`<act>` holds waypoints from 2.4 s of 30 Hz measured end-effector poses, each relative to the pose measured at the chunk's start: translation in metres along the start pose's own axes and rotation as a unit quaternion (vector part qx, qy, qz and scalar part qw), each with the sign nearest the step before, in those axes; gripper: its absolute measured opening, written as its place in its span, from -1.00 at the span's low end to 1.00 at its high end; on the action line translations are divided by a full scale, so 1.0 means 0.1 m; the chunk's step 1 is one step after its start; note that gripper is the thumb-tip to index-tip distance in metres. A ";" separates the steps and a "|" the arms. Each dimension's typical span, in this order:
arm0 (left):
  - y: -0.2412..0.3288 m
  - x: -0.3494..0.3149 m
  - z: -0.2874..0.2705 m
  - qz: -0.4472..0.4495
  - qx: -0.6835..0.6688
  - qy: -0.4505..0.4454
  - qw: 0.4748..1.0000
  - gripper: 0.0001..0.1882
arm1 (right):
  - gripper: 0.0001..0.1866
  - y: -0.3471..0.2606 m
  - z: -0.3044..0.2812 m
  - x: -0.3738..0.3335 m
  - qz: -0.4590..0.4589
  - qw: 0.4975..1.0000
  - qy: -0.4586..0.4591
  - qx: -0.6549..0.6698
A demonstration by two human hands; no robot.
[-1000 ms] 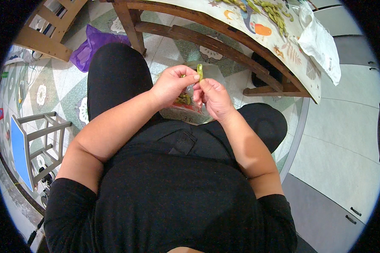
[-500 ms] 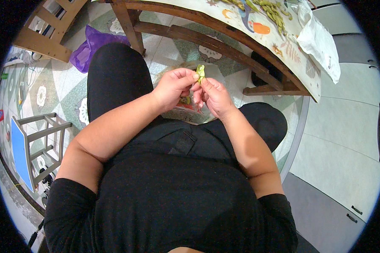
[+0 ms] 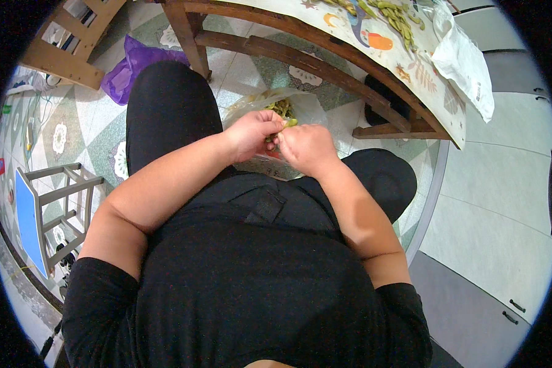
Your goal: The person sits on the floor and shells edamame beans by hand. They pick up pods from a pile on a low table, remove the beans, and place them into a metal bowl while discarding the empty pods into a plastic bag on the floor.
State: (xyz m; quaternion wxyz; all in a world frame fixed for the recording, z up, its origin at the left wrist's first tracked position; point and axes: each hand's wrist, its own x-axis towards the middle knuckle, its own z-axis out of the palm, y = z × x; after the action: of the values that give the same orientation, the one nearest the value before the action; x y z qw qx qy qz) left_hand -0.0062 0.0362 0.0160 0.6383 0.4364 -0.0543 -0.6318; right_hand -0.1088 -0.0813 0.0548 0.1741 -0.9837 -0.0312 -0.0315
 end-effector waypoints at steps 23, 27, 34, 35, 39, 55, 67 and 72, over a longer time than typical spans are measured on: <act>0.00 0.05 0.00 0.031 -0.081 -0.035 0.996 -0.77 | -0.73 0.14 0.12 0.02 0.273 0.925 0.045 0.260; -0.02 0.10 -0.02 0.014 -0.156 -0.042 0.987 -0.77 | -0.70 0.21 0.19 0.02 0.269 0.886 0.083 0.368; 0.24 0.03 0.02 0.015 -0.227 -0.008 0.974 -0.76 | -0.59 0.33 0.17 0.02 0.364 0.876 0.051 0.313; 0.35 -0.02 0.03 0.031 -0.232 -0.006 0.972 -0.76 | -0.57 0.34 0.21 0.02 0.365 0.870 0.059 0.325; 1.09 -0.24 0.23 0.178 -0.227 -0.023 0.957 -0.76 | -0.57 0.25 0.17 0.04 0.348 0.874 0.039 0.336; 3.70 0.16 -0.07 0.410 0.251 0.244 0.842 -0.58 | -0.64 0.00 -0.12 0.03 0.189 0.961 0.031 0.198; 3.69 0.25 0.09 0.442 0.248 0.233 0.830 -0.59 | -0.64 0.07 -0.11 0.03 0.076 0.982 0.014 0.171; 3.41 0.23 0.36 0.493 0.428 0.353 0.670 -0.80 | -0.64 0.06 -0.11 0.04 0.060 0.986 0.004 0.155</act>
State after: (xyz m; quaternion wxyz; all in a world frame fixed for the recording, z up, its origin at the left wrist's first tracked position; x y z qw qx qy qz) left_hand 0.2345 -0.0621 0.2403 0.5718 0.7618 -0.2965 0.0685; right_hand -0.1047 -0.0907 0.0632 0.3263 -0.9448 0.0237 -0.0198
